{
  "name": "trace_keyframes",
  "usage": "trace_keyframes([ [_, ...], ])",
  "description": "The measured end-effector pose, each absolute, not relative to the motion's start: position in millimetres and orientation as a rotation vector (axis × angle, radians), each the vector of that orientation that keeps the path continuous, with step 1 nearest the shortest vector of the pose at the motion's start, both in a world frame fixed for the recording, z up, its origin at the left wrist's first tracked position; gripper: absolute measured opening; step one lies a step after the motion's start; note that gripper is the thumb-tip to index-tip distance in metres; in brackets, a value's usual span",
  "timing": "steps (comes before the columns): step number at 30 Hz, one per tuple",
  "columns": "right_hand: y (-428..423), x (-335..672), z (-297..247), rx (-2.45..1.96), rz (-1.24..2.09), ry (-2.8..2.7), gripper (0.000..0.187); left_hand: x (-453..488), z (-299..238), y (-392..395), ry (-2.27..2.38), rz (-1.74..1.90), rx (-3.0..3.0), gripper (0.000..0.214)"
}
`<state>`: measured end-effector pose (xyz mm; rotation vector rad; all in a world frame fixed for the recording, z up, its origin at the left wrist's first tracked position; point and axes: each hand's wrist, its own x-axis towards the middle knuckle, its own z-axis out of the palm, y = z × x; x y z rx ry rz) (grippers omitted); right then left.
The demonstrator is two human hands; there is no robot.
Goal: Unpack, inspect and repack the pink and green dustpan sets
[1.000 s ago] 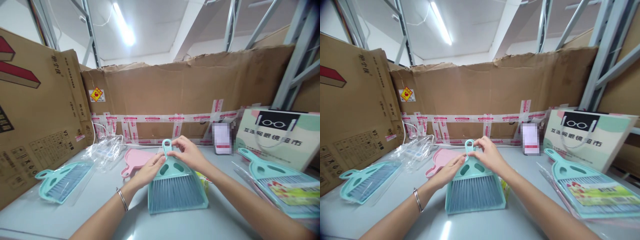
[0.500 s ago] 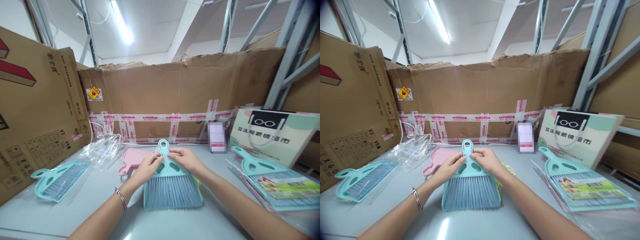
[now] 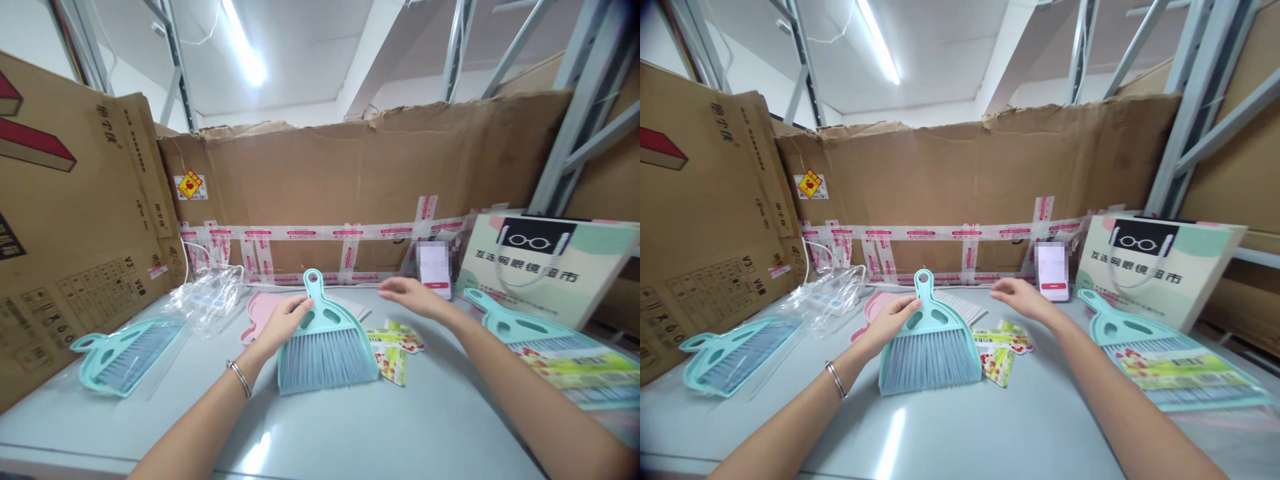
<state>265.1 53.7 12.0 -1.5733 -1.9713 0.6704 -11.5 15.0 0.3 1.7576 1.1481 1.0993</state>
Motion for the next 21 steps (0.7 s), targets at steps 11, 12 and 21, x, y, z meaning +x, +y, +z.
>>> trace_keyframes([
  [11,58.2,287.8,-11.1,-1.873,0.476,-2.228,0.025,-15.5,-1.4,18.0,1.122,1.072,1.793,0.037],
  [12,58.8,282.8,-11.1,-1.841,0.453,-2.245,0.022,-15.8,-2.0,18.8,1.126,1.075,1.792,0.037],
  [21,52.4,262.6,-23.7,-1.745,0.592,-2.343,0.025,-16.0,0.0,15.9,1.18,1.066,1.79,0.036],
])
